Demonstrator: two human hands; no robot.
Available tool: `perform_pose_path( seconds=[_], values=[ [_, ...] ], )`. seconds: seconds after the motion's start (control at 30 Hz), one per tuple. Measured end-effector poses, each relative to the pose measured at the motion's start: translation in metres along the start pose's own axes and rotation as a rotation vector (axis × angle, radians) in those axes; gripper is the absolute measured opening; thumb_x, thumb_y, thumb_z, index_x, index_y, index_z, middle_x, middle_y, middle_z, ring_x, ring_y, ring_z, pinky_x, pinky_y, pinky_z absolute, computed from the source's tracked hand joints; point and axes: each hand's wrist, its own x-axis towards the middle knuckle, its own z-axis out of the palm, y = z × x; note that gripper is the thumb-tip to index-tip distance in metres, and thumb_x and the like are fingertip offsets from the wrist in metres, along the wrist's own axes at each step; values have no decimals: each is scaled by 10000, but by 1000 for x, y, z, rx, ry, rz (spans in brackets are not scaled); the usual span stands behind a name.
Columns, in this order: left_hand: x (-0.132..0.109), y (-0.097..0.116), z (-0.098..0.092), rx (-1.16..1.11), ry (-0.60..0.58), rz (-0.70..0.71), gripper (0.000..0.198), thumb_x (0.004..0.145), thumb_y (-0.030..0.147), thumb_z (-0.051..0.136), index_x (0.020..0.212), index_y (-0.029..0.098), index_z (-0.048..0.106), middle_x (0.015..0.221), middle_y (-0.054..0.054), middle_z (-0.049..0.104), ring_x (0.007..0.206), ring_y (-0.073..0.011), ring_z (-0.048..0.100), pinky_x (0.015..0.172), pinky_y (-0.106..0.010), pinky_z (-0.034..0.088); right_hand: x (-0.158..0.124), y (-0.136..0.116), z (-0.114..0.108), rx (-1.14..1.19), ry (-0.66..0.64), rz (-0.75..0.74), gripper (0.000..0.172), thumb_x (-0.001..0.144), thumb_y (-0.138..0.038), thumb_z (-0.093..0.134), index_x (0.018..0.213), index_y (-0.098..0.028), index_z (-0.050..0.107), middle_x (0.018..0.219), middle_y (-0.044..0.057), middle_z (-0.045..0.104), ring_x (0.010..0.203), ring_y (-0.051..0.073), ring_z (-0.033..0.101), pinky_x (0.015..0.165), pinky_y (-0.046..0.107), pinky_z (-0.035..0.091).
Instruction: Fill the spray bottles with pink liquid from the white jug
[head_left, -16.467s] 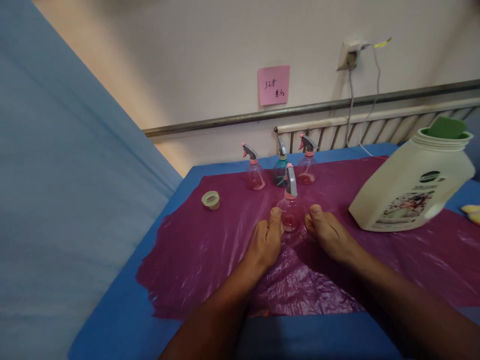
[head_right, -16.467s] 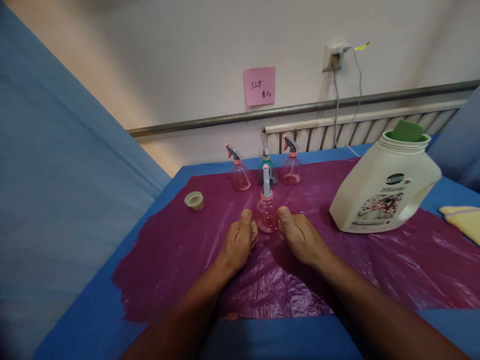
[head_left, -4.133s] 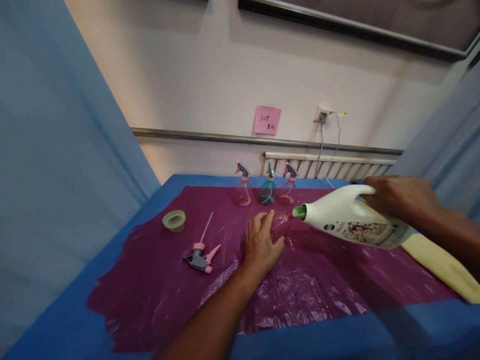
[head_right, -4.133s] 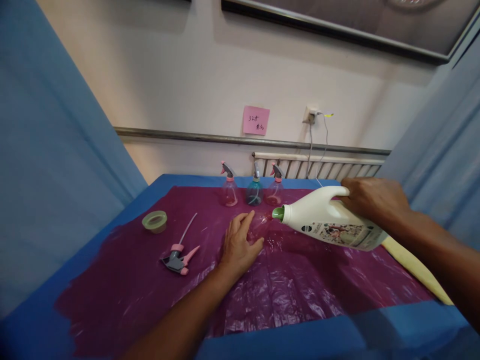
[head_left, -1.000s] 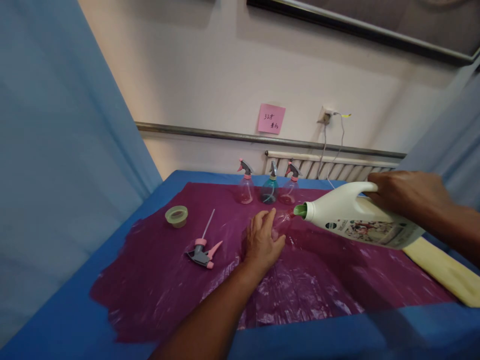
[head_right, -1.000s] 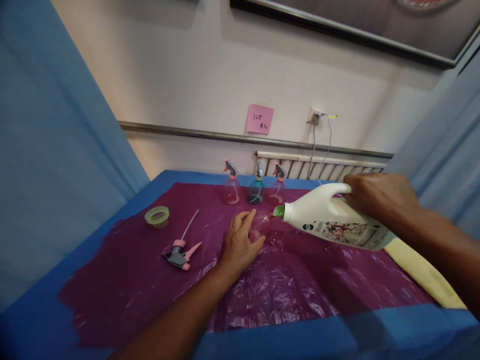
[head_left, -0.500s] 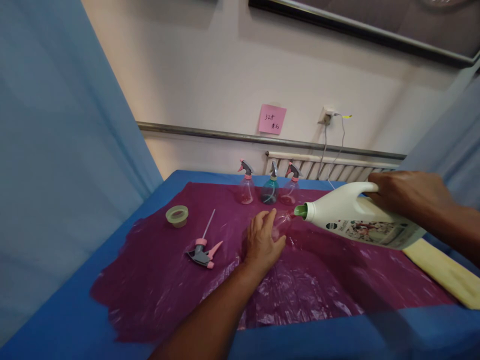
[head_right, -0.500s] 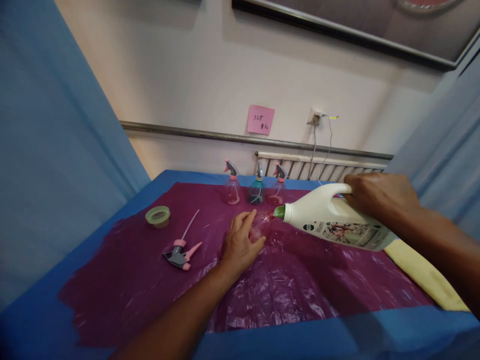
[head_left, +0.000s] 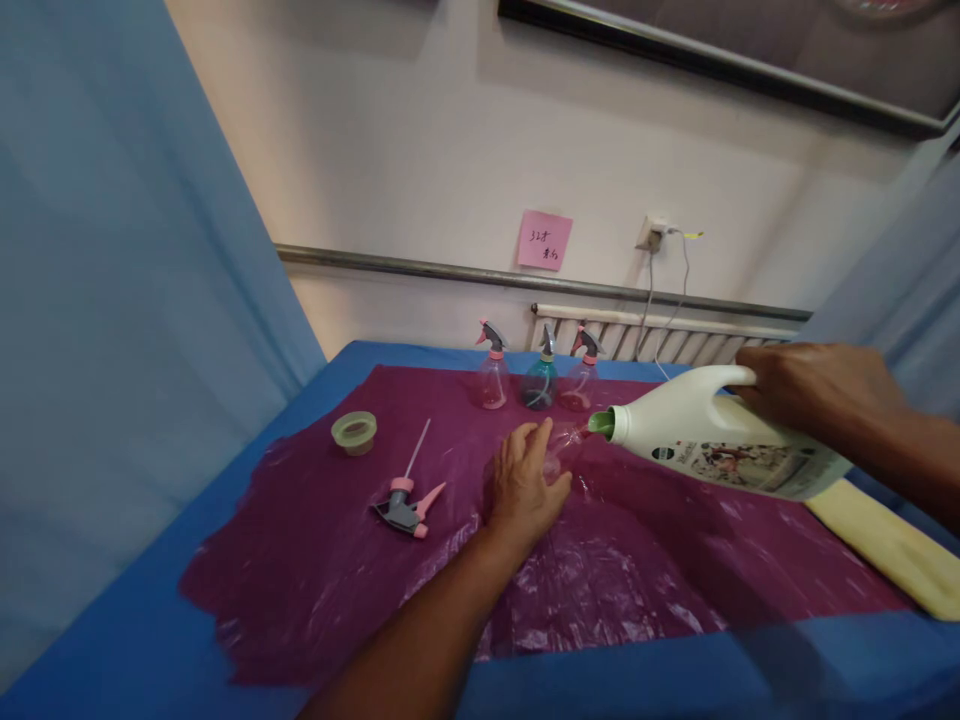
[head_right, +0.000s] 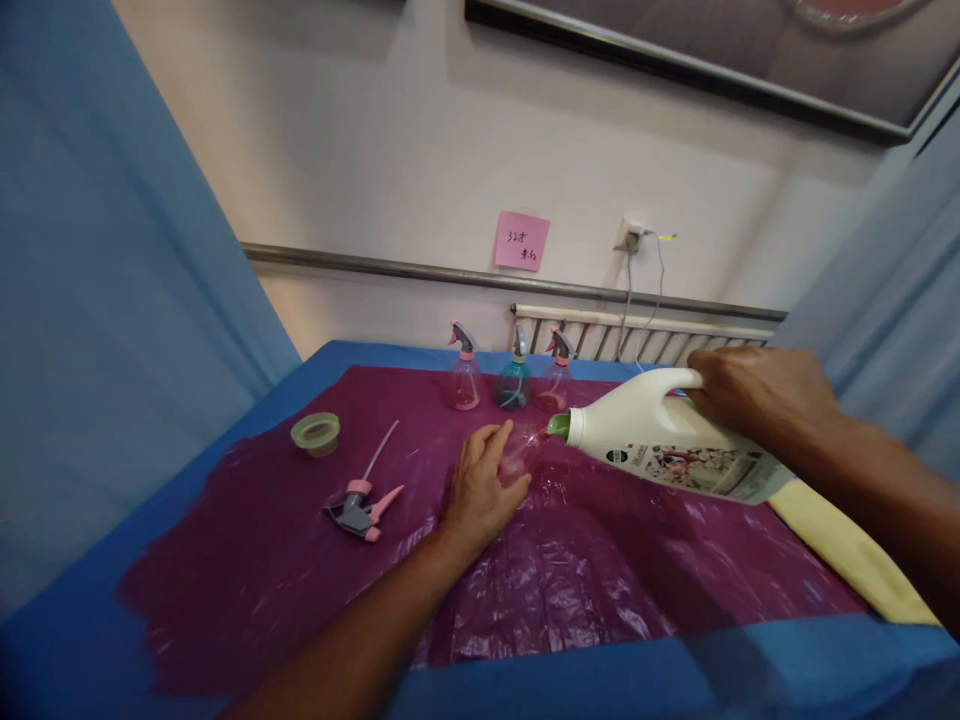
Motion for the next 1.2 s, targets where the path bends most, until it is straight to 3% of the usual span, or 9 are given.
perform_pose_path(
  seconds=[0.3, 0.73, 1.2],
  values=[
    [0, 1, -1, -16, -8, -12, 880, 850, 172, 881, 1676, 326, 617, 1609, -93, 644, 1475, -347, 635, 1301, -542, 525, 1, 1, -1, -1, -16, 11, 363, 1125, -542, 496, 1098, -301, 766, 1119, 105, 875, 1025, 358, 824, 625, 387, 385],
    [1, 2, -1, -7, 3, -16, 867, 846, 176, 885, 1664, 314, 634, 1599, -106, 655, 1460, -360, 651, 1292, -555, 536, 1, 3, 7, 47, 101, -22, 264, 1070, -512, 573, 939, -333, 715, 1025, 124, 868, 903, 400, 804, 617, 421, 418],
    [-1, -2, 1, -2, 9, -7, 885, 847, 169, 897, 1674, 313, 615, 1598, -111, 654, 1473, -357, 651, 1290, -558, 548, 0, 1, -1, -17, 26, -38, 337, 1127, -500, 477, 1050, -302, 739, 1073, 104, 871, 998, 373, 838, 611, 397, 393]
  ],
)
